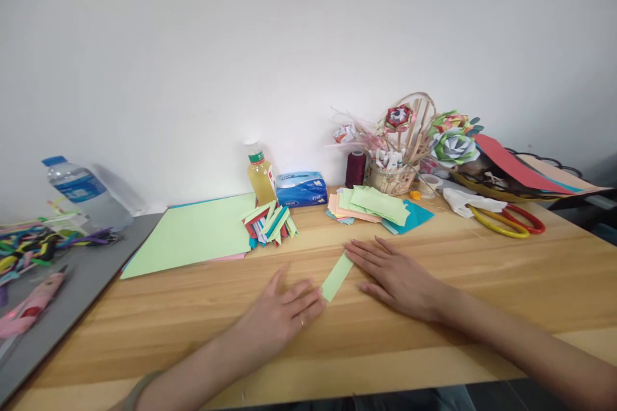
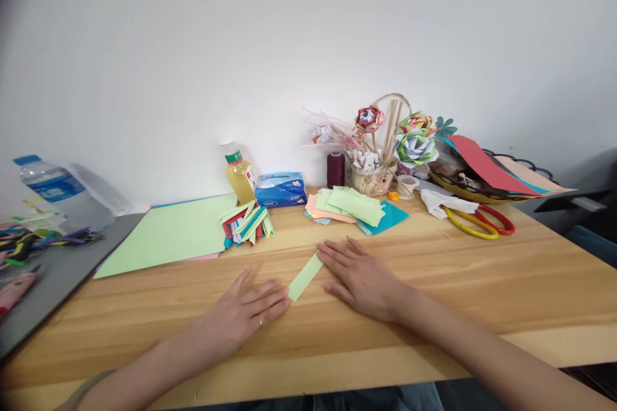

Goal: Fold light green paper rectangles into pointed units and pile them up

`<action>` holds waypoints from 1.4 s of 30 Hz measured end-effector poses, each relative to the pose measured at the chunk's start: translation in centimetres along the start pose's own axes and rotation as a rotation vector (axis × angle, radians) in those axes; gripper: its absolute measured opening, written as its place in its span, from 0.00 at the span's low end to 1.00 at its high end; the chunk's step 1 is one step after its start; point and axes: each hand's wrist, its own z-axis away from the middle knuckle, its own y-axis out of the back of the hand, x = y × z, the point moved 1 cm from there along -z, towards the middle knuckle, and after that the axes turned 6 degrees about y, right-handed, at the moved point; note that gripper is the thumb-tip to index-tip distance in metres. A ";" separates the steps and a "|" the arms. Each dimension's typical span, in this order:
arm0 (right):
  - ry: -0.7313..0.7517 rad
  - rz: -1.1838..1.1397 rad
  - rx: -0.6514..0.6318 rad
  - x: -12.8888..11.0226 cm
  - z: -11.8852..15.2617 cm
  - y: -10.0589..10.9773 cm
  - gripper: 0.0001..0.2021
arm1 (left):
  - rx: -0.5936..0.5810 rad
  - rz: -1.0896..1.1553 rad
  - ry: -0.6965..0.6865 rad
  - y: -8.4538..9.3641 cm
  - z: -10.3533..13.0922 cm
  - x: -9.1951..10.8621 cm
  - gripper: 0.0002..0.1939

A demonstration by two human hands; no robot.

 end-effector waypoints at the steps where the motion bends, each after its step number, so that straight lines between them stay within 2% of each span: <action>1: 0.000 -0.001 -0.003 0.0 0.0 -0.1 0.27 | 0.019 -0.006 0.001 0.1 0.0 0.0 0.19; 6: -0.056 0.010 -0.017 0.1 0.3 -0.4 0.31 | 0.182 0.102 0.009 0.8 0.0 -0.2 0.17; 9: -0.115 0.027 0.042 0.3 0.4 -0.6 0.37 | 0.319 0.210 0.123 1.5 -0.5 -0.3 0.13; 11: -0.129 0.024 0.090 0.2 0.5 -0.7 0.38 | 0.363 0.278 0.201 1.8 -1.4 -0.3 0.11; 13: -0.152 0.010 0.155 0.1 0.6 -0.5 0.36 | 0.347 0.320 0.276 2.0 -2.8 -0.2 0.10; 15: -0.172 -0.009 0.238 -0.1 0.7 -0.2 0.29 | 0.228 0.339 0.409 1.8 -4.4 -0.2 0.15; 17: -0.162 -0.021 0.301 -0.5 0.8 0.2 0.20 | 0.100 0.382 0.469 1.5 -5.9 -0.3 0.19; 19: -0.115 -0.021 0.321 -0.9 0.9 0.6 0.13 | 0.038 0.436 0.510 1.1 -7.0 -0.5 0.19; 23: -0.055 -0.022 0.321 -0.9 0.6 0.7 0.12 | 0.037 0.557 0.564 0.4 -7.9 -1.4 0.12; 28: -0.034 -0.066 0.335 0.1 -0.4 1.1 0.12 | 0.055 0.691 0.630 -0.3 -7.9 -2.5 0.11; 30: -0.007 -0.098 0.301 0.4 -1.1 1.9 0.12 | 0.090 0.736 0.649 -0.5 -7.9 -2.7 0.10; 32: 0.021 -0.171 0.215 0.4 -1.9 2.7 0.11 | 0.152 0.796 0.655 -0.7 -7.9 -3.0 0.09; 35: -0.054 -0.344 0.104 0.3 -3.3 3.3 0.13 | 0.311 0.925 0.731 -0.7 -7.8 -3.5 0.09; 38: -0.201 -0.493 0.129 0.1 -4.3 2.8 0.13 | 0.462 0.997 0.813 -0.6 -7.6 -3.9 0.07; 42: -0.303 -0.499 0.146 -0.2 -4.7 1.7 0.12 | 0.533 1.053 0.806 -0.5 -7.6 -4.0 0.10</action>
